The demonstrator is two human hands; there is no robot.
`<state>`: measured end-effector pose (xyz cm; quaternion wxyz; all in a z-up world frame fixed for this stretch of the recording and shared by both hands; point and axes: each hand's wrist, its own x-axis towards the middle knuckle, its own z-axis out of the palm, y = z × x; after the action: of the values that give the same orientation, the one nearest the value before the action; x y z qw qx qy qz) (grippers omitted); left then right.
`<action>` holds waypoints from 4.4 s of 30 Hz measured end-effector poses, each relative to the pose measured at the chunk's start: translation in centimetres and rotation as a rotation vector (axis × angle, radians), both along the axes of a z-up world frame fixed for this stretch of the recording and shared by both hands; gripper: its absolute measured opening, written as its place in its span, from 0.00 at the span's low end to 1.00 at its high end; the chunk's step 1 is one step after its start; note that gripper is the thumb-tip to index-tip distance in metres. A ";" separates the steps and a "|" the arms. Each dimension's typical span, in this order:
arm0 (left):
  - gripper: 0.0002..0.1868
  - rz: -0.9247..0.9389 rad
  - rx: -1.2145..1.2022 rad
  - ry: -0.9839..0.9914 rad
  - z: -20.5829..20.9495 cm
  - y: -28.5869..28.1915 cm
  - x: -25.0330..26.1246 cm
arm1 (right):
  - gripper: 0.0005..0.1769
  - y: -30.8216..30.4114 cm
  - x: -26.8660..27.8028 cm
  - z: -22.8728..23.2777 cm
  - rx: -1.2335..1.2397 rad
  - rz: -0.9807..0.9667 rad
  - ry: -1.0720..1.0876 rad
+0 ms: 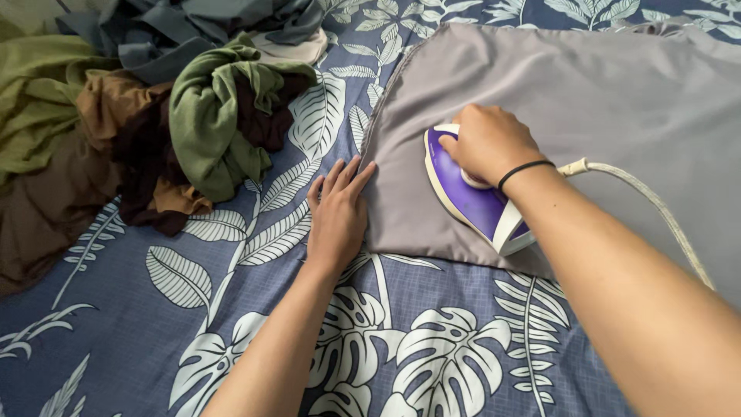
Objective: The person unfolds a gray garment on a bed, smooths it out, and uses a purple and white iron to press the fabric. The person moves the iron back and forth across the garment to remove wrinkles.
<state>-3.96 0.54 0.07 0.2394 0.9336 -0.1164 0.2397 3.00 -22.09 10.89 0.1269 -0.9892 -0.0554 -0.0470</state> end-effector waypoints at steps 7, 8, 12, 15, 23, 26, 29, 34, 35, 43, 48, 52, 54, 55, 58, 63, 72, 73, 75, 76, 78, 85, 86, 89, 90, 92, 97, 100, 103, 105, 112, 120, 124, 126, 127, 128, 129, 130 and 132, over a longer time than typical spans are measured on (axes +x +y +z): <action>0.29 0.023 0.034 -0.026 0.4 -0.3 -0.1 | 0.18 -0.8 -1.7 0.3 0.063 0.063 0.065; 0.29 0.025 0.041 -0.036 0.6 -0.3 0.2 | 0.18 -1.0 -2.1 0.4 0.059 0.076 0.067; 0.27 0.051 0.060 -0.032 1.0 -0.5 0.3 | 0.19 -1.6 -4.5 0.4 0.063 0.125 0.088; 0.23 0.121 0.122 -0.086 1.8 -2.0 1.4 | 0.19 -2.2 -6.3 0.9 0.079 0.167 0.108; 0.24 -0.156 -0.253 -0.048 -0.7 -10.0 5.5 | 0.15 -2.2 -9.6 1.8 -0.006 0.180 0.046; 0.25 -0.118 -0.308 -0.007 -1.8 -10.6 4.7 | 0.18 -2.3 -9.5 1.2 -0.062 0.132 -0.014; 0.27 -0.082 -0.138 -0.072 -1.7 -10.8 3.5 | 0.17 -2.6 -8.3 0.6 -0.087 0.097 -0.047; 0.27 -0.025 -0.019 -0.055 -0.8 -11.4 2.6 | 0.18 -4.2 -4.9 -0.8 -0.092 0.059 -0.148; 0.27 -0.024 -0.017 -0.053 -0.7 -11.5 2.6 | 0.18 -4.8 -4.1 -1.0 -0.090 0.033 -0.134; 0.28 -0.019 -0.014 -0.060 -0.3 -11.6 2.2 | 0.20 -10.0 -0.8 -0.6 -0.070 -0.090 -0.012; 0.28 -0.028 0.001 -0.085 -0.1 -11.5 1.9 | 0.18 -10.4 -2.3 -0.4 0.010 -0.078 0.111; 0.26 -0.015 0.017 -0.109 -0.1 -12.1 2.0 | 0.19 -10.7 -4.4 -0.4 0.051 -0.042 0.135; 0.26 -0.024 -0.005 -0.092 -0.2 -12.9 1.9 | 0.19 -10.9 -5.7 -0.1 0.079 -0.040 0.195; 0.27 -0.029 -0.015 -0.085 -0.3 -13.4 1.8 | 0.19 -11.0 -6.3 0.0 0.093 -0.040 0.224; 0.24 -0.087 -0.044 -0.044 -0.5 -15.5 1.3 | 0.20 -11.3 -8.0 0.0 0.072 0.022 0.174; 0.26 -0.150 -0.148 0.032 -0.4 -19.2 0.5 | 0.20 -12.5 -10.9 -0.2 -0.087 0.044 0.007; 0.26 -0.176 -0.039 -0.034 -0.9 -18.7 -1.2 | 0.19 -15.9 -11.0 0.0 -0.194 -0.066 -0.041; 0.26 -0.179 -0.034 -0.042 -0.8 -18.8 -1.2 | 0.19 -16.4 -10.9 0.0 -0.203 -0.082 -0.042; 0.25 -0.182 -0.046 -0.049 -0.7 -18.7 -1.2 | 0.20 -17.6 -10.6 -0.1 -0.221 -0.095 -0.056; 0.25 -0.184 -0.053 -0.051 -0.8 -18.7 -1.3 | 0.20 -18.3 -10.5 -0.3 -0.231 -0.101 -0.062; 0.24 -0.177 -0.046 -0.043 -0.8 -18.8 -1.3 | 0.20 -19.7 -10.4 -0.6 -0.230 -0.094 -0.087; 0.26 -0.183 0.007 -0.036 -0.5 -18.1 -1.4 | 0.21 -25.0 -11.2 0.6 -0.153 -0.088 -0.021; 0.26 -0.171 0.024 -0.029 -0.5 -17.8 -1.6 | 0.21 -25.4 -11.4 1.1 -0.111 -0.103 0.077; 0.27 -0.130 0.076 -0.016 -0.2 -16.4 -2.0 | 0.24 -26.1 -12.2 2.5 -0.016 -0.156 0.328; 0.27 -0.116 0.094 -0.015 -0.2 -15.7 -2.1 | 0.24 -26.0 -12.4 2.6 -0.005 -0.176 0.386; 0.28 -0.088 0.116 -0.016 -0.2 -14.1 -2.3 | 0.25 -25.8 -12.6 2.7 -0.012 -0.171 0.448; 0.30 -0.024 0.157 0.007 0.1 -8.8 -3.0 | 0.26 -24.3 -12.8 2.2 -0.101 -0.138 0.459; 0.31 0.073 0.193 0.003 0.6 -5.3 -4.1 | 0.26 -22.8 -12.8 2.5 -0.045 -0.068 0.464; 0.32 0.154 0.177 -0.115 1.6 -2.3 -5.2 | 0.25 -20.8 -12.8 2.8 -0.039 -0.096 0.506; 0.25 0.256 0.112 -0.062 2.1 -0.5 -6.5 | 0.26 -19.5 -12.6 2.7 -0.044 -0.041 0.471; 0.14 0.297 -0.179 -0.062 2.9 0.1 -7.7 | 0.24 -14.5 -12.3 3.2 0.024 0.056 0.433; 0.12 0.038 -0.050 -0.041 3.6 -1.0 -8.2 | 0.24 -8.6 -12.0 4.8 0.036 0.088 0.492; 0.09 -0.001 -0.012 -0.059 3.0 -0.9 -8.3 | 0.22 -6.0 -12.0 4.6 0.006 0.146 0.443; 0.08 0.016 0.010 -0.118 2.5 -0.8 -8.3 | 0.23 -5.5 -12.0 4.1 0.003 0.255 0.302; 0.08 0.015 0.023 -0.154 2.4 -0.9 -8.1 | 0.23 -5.7 -12.1 4.0 0.005 0.298 0.223; 0.08 0.027 0.010 -0.137 2.4 -0.8 -8.1 | 0.24 -6.0 -12.1 4.0 -0.015 0.260 0.270; 0.08 0.037 -0.003 -0.117 2.4 -0.8 -8.1 | 0.24 -6.4 -12.1 4.0 -0.034 0.219 0.320; 0.08 0.046 -0.017 -0.097 2.5 -0.9 -8.0 | 0.24 -6.8 -12.1 3.9 -0.053 0.178 0.370; 0.12 0.067 -0.004 -0.089 2.8 -1.1 -8.1 | 0.25 -8.1 -12.0 4.1 -0.045 0.241 0.341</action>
<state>-12.01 -0.60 2.90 0.2278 0.9250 -0.0948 0.2890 -8.95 -30.20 14.96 0.1173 -0.9717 -0.1519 0.1379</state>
